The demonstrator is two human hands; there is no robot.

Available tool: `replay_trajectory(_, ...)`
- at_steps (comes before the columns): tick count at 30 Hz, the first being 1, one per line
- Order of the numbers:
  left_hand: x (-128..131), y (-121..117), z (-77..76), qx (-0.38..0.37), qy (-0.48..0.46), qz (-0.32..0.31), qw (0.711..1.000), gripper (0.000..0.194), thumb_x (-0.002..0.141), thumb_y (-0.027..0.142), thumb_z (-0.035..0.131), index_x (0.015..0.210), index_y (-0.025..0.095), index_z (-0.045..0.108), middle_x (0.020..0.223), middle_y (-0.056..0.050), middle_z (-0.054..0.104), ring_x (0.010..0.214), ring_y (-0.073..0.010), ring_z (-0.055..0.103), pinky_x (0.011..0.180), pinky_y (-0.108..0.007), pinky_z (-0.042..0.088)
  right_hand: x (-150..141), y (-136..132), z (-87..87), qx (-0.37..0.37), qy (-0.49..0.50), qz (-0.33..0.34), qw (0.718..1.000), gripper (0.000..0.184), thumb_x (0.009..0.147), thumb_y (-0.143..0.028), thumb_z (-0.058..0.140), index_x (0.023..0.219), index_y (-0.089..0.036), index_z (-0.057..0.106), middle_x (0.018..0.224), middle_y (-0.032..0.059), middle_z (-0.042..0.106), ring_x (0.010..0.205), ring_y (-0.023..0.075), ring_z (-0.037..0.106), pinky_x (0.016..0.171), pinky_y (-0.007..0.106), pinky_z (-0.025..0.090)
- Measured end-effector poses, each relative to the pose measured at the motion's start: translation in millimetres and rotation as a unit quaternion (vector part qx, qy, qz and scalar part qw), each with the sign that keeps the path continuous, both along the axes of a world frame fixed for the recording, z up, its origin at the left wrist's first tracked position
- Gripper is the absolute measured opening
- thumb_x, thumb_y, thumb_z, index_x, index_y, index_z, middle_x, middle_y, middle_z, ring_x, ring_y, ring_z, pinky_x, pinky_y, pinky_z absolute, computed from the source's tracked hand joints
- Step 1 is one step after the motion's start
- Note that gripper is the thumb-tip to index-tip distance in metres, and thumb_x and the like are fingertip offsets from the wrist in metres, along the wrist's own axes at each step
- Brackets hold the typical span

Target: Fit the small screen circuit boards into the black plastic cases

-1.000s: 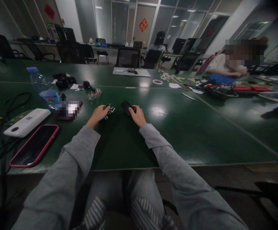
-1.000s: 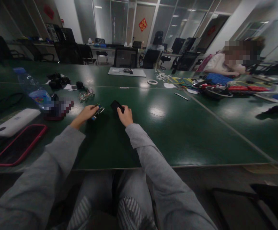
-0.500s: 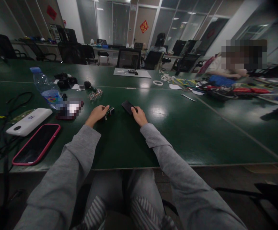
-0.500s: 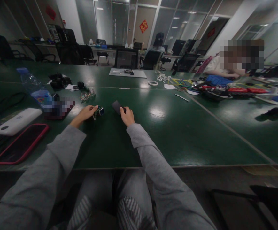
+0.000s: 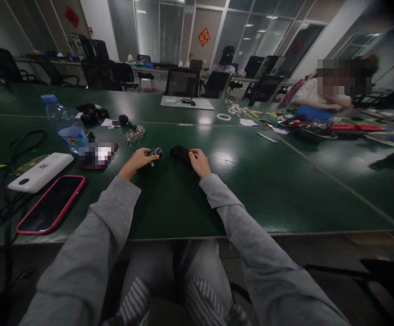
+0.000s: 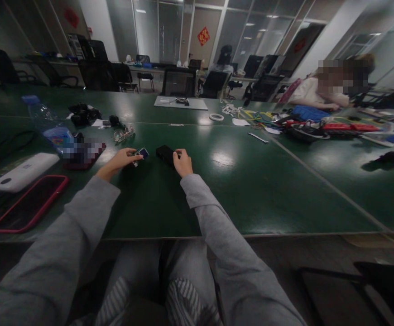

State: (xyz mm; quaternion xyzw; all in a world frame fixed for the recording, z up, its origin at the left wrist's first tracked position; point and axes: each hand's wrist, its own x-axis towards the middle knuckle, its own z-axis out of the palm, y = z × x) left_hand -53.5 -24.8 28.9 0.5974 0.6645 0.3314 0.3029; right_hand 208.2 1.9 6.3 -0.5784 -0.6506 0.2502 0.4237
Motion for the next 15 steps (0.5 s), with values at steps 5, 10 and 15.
replay_trajectory(5, 15.5, -8.6, 9.2, -0.022, -0.116, 0.033, 0.992, 0.061, 0.077, 0.042, 0.071, 0.125, 0.006, 0.06, 0.113, -0.019, 0.068, 0.094, -0.0244, 0.066, 0.079, -0.034, 0.049, 4.0, 0.7, 2.4, 0.041, -0.031, -0.002, 0.999, 0.029, 0.094, -0.03, 0.05, 0.118, -0.019, 0.06, 0.097, 0.0086, 0.069, 0.095, 0.023, 0.064, 0.092, 0.043, 0.048)
replay_trajectory(10, 21.0, -10.3, 10.0, -0.042, -0.176, 0.058, 0.982, 0.057, 0.077, 0.04, 0.072, 0.125, 0.011, 0.061, 0.115, -0.018, 0.068, 0.094, -0.0255, 0.066, 0.073, -0.034, 0.049, 3.9, -1.1, 1.1, 0.114, -0.101, 0.072, 0.986, 0.045, 0.085, -0.039, 0.066, 0.125, -0.021, 0.057, 0.112, 0.0101, 0.063, 0.108, 0.0247, 0.058, 0.096, 0.044, 0.046)
replay_trajectory(15, 18.9, -6.8, 4.6, -0.043, -0.222, 0.049, 0.973, 0.059, 0.079, 0.041, 0.07, 0.13, 0.015, 0.056, 0.119, -0.016, 0.067, 0.094, -0.0232, 0.066, 0.073, -0.032, 0.05, 2.0, -2.9, 1.8, 0.082, -0.086, 0.084, 0.989, 0.044, 0.083, -0.031, 0.068, 0.123, -0.017, 0.059, 0.117, 0.0111, 0.064, 0.109, 0.023, 0.06, 0.098, 0.04, 0.047)
